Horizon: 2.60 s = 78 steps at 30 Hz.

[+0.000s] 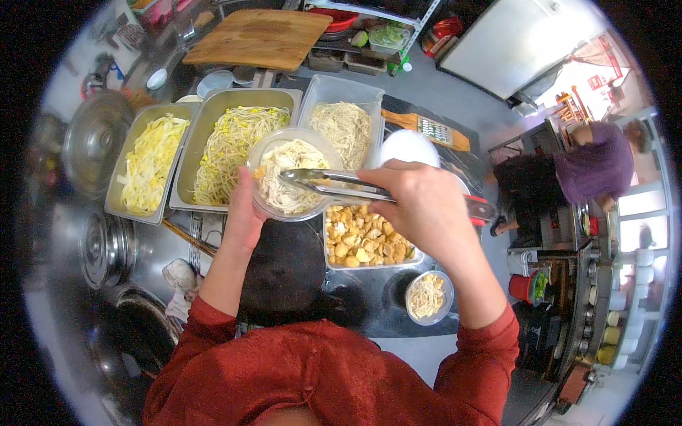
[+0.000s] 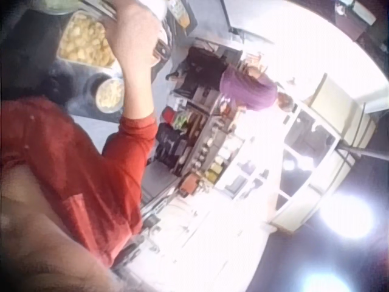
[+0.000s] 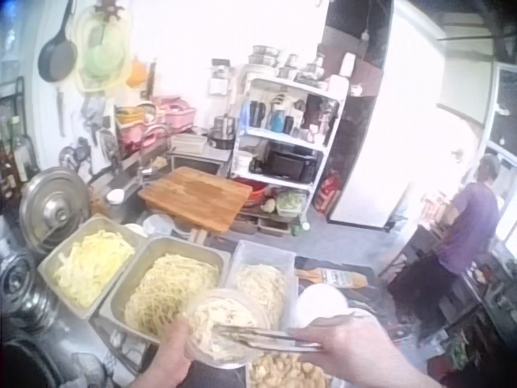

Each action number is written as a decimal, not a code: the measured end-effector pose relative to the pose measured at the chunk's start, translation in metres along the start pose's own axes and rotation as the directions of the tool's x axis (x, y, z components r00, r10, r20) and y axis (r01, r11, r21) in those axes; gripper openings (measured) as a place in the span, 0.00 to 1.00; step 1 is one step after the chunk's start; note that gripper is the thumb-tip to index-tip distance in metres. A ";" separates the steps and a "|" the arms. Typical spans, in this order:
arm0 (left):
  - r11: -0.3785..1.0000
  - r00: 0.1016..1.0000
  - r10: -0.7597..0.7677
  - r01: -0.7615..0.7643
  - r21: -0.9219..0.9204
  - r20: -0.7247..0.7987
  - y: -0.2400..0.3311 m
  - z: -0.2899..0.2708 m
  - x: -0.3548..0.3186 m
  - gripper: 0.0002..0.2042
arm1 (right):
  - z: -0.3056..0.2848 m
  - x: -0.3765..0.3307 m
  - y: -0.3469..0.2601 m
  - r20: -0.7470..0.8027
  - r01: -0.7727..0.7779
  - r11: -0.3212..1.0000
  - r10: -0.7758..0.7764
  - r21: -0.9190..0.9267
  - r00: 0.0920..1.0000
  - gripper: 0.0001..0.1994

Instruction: The person assembles multiple small plastic containers with various prepared ingredients. Using tongs, they transfer bean sprouts, shredded cabbage, green vegetables, and fried tofu from metal trays into the containers, then place the filled containers on the counter.

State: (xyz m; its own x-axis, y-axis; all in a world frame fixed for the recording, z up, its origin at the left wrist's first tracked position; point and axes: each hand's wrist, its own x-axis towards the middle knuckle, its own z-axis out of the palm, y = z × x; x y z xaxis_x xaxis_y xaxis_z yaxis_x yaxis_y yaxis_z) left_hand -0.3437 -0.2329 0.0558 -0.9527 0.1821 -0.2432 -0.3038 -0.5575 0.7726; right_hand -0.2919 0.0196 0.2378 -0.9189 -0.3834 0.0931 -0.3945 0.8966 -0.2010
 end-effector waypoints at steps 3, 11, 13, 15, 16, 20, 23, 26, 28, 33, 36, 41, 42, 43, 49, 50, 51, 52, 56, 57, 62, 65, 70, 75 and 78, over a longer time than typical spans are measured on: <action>0.999 0.998 -0.005 0.003 0.040 0.055 -0.004 0.004 -0.010 0.34 | -0.015 -0.008 -0.007 -0.057 -0.077 0.997 0.077 -0.007 0.995 0.24; 0.997 0.989 -0.057 0.065 -0.049 0.136 0.005 -0.013 -0.020 0.37 | -0.055 -0.080 -0.009 0.040 -0.015 0.973 0.025 -0.230 0.999 0.29; 0.996 0.989 -0.049 0.059 -0.068 0.137 0.002 -0.012 -0.027 0.37 | -0.059 -0.092 -0.014 -0.110 -0.121 0.971 0.100 -0.205 0.989 0.29; 0.997 0.986 -0.074 0.073 0.012 0.151 -0.002 -0.010 -0.037 0.36 | -0.066 -0.103 -0.019 -0.199 -0.205 0.975 0.186 -0.081 0.962 0.30; 0.995 0.983 -0.091 0.084 0.049 0.158 -0.005 -0.009 -0.042 0.36 | -0.069 -0.109 -0.021 -0.164 -0.171 0.976 0.149 -0.132 0.975 0.30; 0.983 0.970 -0.179 0.182 0.003 0.165 -0.027 0.004 -0.059 0.34 | -0.073 -0.140 -0.019 -0.100 -0.155 0.977 0.141 -0.147 0.985 0.32; 0.966 0.951 -0.258 0.250 0.066 0.170 -0.053 0.008 -0.077 0.32 | -0.065 -0.177 -0.006 -0.177 -0.261 0.965 0.258 0.007 0.950 0.34; 0.924 0.882 -0.383 0.363 0.123 0.273 -0.090 0.002 -0.109 0.29 | -0.047 -0.216 0.020 -0.113 -0.403 0.906 0.417 0.128 0.902 0.35; 0.850 0.808 -0.523 0.474 0.230 0.270 -0.124 -0.008 -0.134 0.27 | -0.028 -0.240 0.037 -0.060 -0.495 0.863 0.502 0.104 0.863 0.37; 0.571 0.964 -0.210 -0.016 0.821 0.165 -0.195 -0.016 -0.154 0.23 | 0.017 -0.283 0.072 -0.144 -0.520 0.829 0.551 0.207 0.822 0.38; 0.491 0.970 -0.238 0.072 0.868 0.055 -0.196 0.007 -0.163 0.21 | 0.037 -0.297 0.083 -0.152 -0.540 0.758 0.621 0.366 0.769 0.39; -0.150 0.958 -0.129 -0.275 0.950 0.257 -0.123 0.054 -0.154 0.17 | 0.052 -0.334 0.091 -0.212 -0.540 0.672 0.704 0.507 0.678 0.39; -0.089 0.931 -0.029 -0.365 0.927 0.363 -0.110 0.066 -0.134 0.17 | 0.054 -0.342 0.093 -0.218 -0.539 0.649 0.724 0.537 0.655 0.39; -0.150 0.876 0.104 -0.454 0.879 0.470 -0.104 0.082 -0.104 0.17 | 0.058 -0.348 0.095 -0.206 -0.545 0.600 0.760 0.585 0.616 0.40; -0.522 0.865 0.234 -0.274 0.808 0.445 -0.133 0.199 0.113 0.22 | 0.067 -0.387 0.098 -0.212 -0.556 0.545 0.807 0.628 0.551 0.41; -0.546 0.892 0.225 -0.218 0.809 0.392 -0.137 0.204 0.136 0.21 | 0.067 -0.393 0.098 -0.216 -0.556 0.534 0.816 0.637 0.537 0.41; -0.576 0.911 0.184 -0.205 0.792 0.370 -0.140 0.205 0.153 0.20 | 0.067 -0.401 0.099 -0.200 -0.571 0.510 0.832 0.644 0.518 0.40; -0.603 0.930 0.145 -0.189 0.775 0.339 -0.142 0.204 0.163 0.19 | 0.068 -0.408 0.100 -0.199 -0.575 0.498 0.841 0.649 0.503 0.40; -0.588 0.910 0.183 -0.202 0.783 0.372 -0.142 0.194 0.163 0.17 | 0.079 -0.424 0.111 -0.190 -0.556 0.466 0.855 0.688 0.482 0.39; -0.545 0.868 0.231 -0.259 0.798 0.439 -0.138 0.193 0.160 0.15 | 0.083 -0.424 0.115 -0.187 -0.554 0.462 0.857 0.693 0.481 0.39; -0.226 0.765 0.370 -0.476 0.850 0.527 -0.082 0.189 0.151 0.14 | 0.091 -0.389 0.125 -0.130 -0.528 0.468 0.822 0.709 0.554 0.39; 0.199 0.791 0.509 -0.492 0.848 0.340 -0.008 0.147 0.134 0.19 | 0.085 -0.344 0.120 -0.114 -0.465 0.541 0.728 0.700 0.676 0.40; 0.808 0.837 0.537 -0.476 0.346 -0.102 0.108 0.003 0.032 0.37 | 0.072 -0.222 0.091 -0.131 -0.314 0.742 0.473 0.592 0.871 0.39; 0.875 0.823 0.484 -0.454 0.168 -0.298 0.121 -0.114 -0.070 0.40 | 0.074 -0.040 0.041 -0.263 0.090 0.984 -0.046 0.156 0.964 0.38; 0.909 0.829 0.413 -0.401 0.114 -0.376 0.117 -0.150 -0.100 0.41 | 0.093 0.085 0.006 -0.100 0.249 0.942 -0.277 -0.227 0.956 0.39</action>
State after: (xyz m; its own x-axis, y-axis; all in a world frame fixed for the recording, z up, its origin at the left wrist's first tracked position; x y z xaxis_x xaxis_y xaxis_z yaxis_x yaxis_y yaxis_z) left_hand -0.2844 -0.4373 0.0826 -0.9177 -0.3839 -0.1027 0.1067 -0.4870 0.8668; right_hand -0.3724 -0.0284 0.1541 -0.7686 -0.5923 0.2418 -0.5986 0.7991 0.0547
